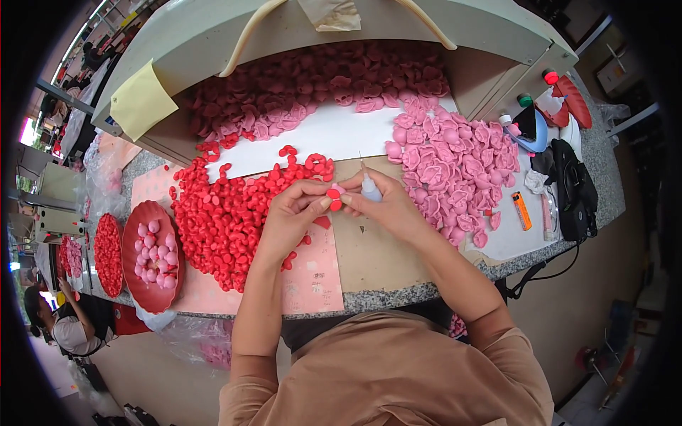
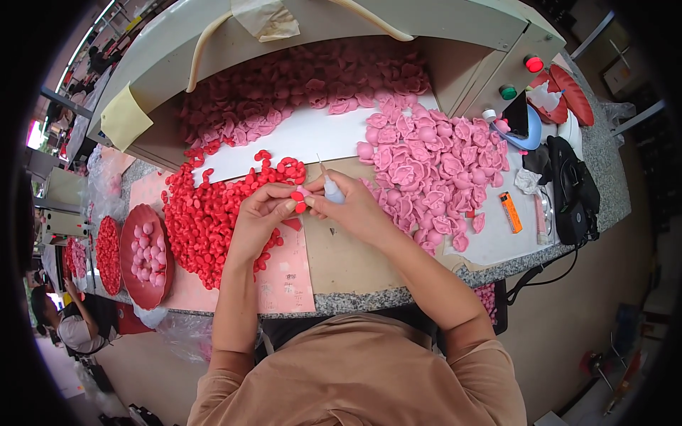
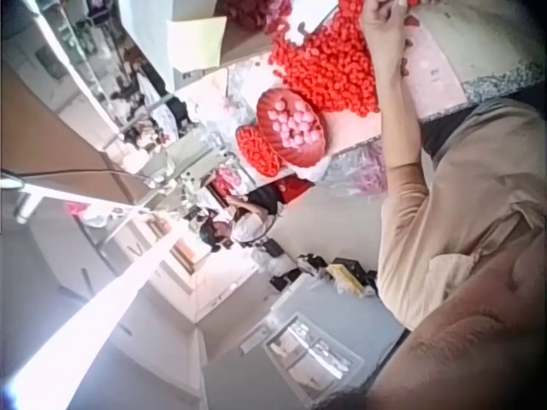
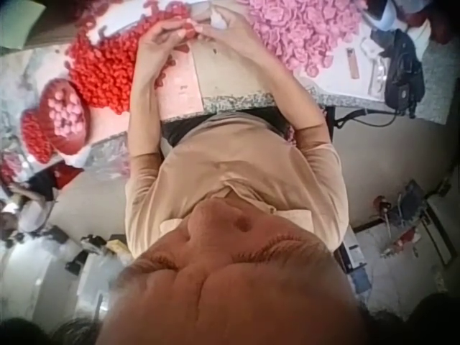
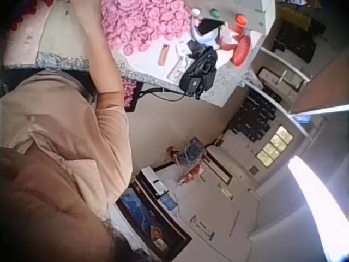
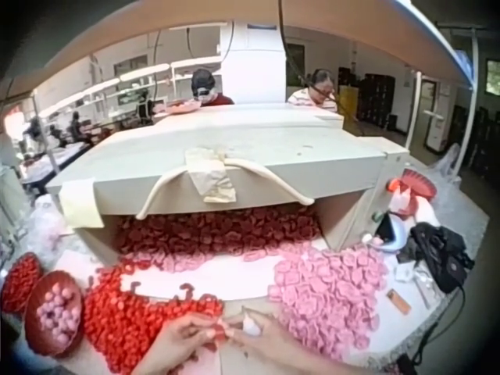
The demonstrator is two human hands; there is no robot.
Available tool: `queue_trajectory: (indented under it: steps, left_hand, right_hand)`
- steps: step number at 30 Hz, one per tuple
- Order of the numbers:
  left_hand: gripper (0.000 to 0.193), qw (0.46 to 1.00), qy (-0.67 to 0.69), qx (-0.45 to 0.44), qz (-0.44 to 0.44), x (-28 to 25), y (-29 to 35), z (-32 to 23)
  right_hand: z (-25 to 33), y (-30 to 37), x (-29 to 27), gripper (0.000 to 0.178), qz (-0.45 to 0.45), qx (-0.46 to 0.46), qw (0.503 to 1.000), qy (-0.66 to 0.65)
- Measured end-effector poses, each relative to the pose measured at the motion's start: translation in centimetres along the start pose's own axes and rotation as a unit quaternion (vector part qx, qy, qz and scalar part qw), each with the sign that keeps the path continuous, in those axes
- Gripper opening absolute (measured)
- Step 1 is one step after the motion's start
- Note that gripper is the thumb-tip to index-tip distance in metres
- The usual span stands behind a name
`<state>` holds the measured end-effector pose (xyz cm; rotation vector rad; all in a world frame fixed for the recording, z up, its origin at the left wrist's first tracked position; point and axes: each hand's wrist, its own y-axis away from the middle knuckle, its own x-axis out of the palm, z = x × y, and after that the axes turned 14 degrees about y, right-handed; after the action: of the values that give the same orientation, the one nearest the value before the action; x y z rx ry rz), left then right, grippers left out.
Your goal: Assembling small rubber toy components using a glue applicator at a factory workbench.
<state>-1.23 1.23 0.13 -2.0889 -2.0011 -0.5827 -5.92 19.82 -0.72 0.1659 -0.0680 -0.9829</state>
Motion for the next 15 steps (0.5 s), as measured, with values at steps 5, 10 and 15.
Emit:
queue_trajectory:
  steps: [5, 10, 15]
  left_hand:
    - [0.019, 1.000, 0.000, 0.000, -0.003, -0.04, 0.02, 0.05]
    - [0.019, 1.000, 0.000, -0.002, -0.003, -0.02, 0.00, 0.07]
    - [0.020, 1.000, -0.004, 0.001, -0.001, 0.00, 0.04, 0.01]
  right_hand:
    - [-0.03, -0.01, -0.02, 0.021, 0.003, -0.004, 1.000, -0.003]
    - [-0.12, -0.02, -0.02, 0.020, 0.000, -0.004, 1.000, -0.001]
    - [-0.22, -0.06, 0.00, 0.021, 0.004, -0.004, 1.000, -0.007]
